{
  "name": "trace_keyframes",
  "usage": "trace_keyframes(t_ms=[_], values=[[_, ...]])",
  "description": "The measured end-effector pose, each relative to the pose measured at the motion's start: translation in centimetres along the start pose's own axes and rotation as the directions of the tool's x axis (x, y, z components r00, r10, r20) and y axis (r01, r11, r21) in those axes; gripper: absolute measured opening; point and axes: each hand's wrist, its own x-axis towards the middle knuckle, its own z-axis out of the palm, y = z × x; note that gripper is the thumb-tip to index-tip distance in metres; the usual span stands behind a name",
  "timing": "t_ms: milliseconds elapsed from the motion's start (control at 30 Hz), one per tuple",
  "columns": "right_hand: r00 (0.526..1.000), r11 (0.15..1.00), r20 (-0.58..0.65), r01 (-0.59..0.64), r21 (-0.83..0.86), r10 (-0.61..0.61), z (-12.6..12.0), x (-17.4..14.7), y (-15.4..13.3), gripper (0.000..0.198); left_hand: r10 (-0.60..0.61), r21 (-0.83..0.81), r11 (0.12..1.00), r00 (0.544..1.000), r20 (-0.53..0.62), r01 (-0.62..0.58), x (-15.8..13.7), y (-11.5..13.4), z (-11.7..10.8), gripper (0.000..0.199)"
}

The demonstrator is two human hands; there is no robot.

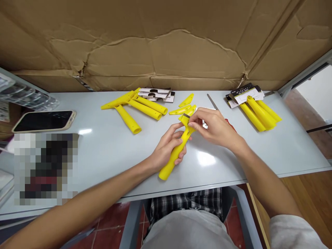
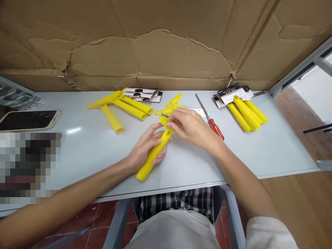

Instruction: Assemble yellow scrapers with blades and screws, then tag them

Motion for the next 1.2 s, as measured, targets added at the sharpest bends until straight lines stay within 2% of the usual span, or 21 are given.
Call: trace_keyframes(t_ms=[600,733,867,1033,1100,1200], values=[[0.999,1.0,-0.028,0.017,-0.011,-0.018,0.2,0.0,-0.1,0.029,-0.009,0.014,1.0,1.0,0.001,0.009,-0.1,0.2,0.2,0.044],[0.998,1.0,-0.066,0.008,-0.028,-0.009,-0.1,0.0,0.1,0.034,-0.024,-0.019,1.0,1.0,-0.011,0.024,0.0,0.3,0.2,0.043],[0.988,0.987,-0.144,-0.081,-0.141,0.06,-1.6,0.0,0.4,0.036,-0.035,-0.074,0.997,0.998,-0.05,0.031,0.3,0.6,0.0,0.046],[0.958,0.924,-0.173,-0.27,-0.27,0.229,-4.5,-0.4,0.5,0.034,-0.059,-0.123,0.991,0.996,-0.074,0.049,0.5,0.9,0.0,0.051],[0.935,0.88,-0.175,-0.349,-0.321,0.307,-5.5,-1.4,0.7,0.032,-0.063,-0.135,0.99,0.995,-0.077,0.052,0.5,0.9,-0.1,0.053],[0.875,0.75,-0.203,-0.481,-0.454,0.439,-6.0,-3.9,1.1,0.031,-0.068,-0.144,0.988,0.994,-0.083,0.056,0.5,0.8,-0.2,0.054]])
